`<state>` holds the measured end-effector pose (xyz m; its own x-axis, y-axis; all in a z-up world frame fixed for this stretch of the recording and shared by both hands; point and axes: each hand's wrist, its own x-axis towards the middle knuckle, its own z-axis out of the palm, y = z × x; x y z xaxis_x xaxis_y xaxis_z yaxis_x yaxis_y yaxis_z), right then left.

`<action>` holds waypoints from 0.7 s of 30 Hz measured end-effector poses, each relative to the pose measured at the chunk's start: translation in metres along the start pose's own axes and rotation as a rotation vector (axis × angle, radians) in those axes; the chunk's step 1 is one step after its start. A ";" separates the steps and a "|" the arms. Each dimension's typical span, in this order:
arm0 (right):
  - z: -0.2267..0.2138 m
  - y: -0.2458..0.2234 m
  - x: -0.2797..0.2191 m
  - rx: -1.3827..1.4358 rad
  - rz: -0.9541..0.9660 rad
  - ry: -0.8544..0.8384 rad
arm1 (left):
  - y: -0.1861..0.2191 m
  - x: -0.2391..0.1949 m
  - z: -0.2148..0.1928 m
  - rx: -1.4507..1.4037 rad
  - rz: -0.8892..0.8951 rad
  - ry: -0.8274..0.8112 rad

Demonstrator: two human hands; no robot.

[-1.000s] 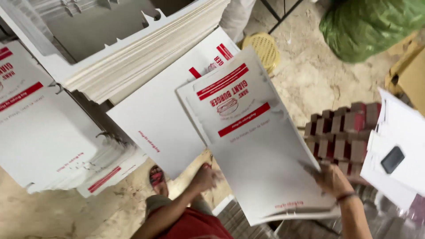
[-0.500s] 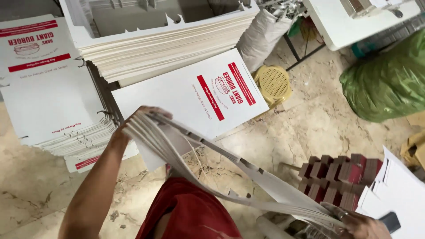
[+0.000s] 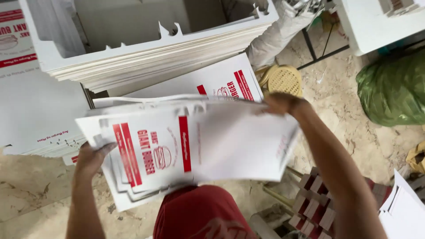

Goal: Manually removing the perforated waste material from stacks of printed cardboard burger box sheets.

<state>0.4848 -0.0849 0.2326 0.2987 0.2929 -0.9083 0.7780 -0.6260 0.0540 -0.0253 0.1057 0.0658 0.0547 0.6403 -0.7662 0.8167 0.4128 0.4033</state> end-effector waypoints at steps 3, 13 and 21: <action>0.015 0.018 0.175 -0.277 -0.257 0.249 | -0.026 0.074 0.030 -0.083 0.185 0.064; 0.116 0.093 0.163 0.757 -0.019 0.735 | -0.037 0.015 0.047 -0.039 0.002 0.201; 0.301 0.163 0.221 0.959 0.097 0.572 | -0.163 0.059 0.117 0.217 0.485 0.324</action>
<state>0.5115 -0.3397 -0.0846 0.7369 0.3474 -0.5799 0.0634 -0.8896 -0.4524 -0.0884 0.0005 -0.1034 0.2995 0.9001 -0.3164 0.8427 -0.0940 0.5302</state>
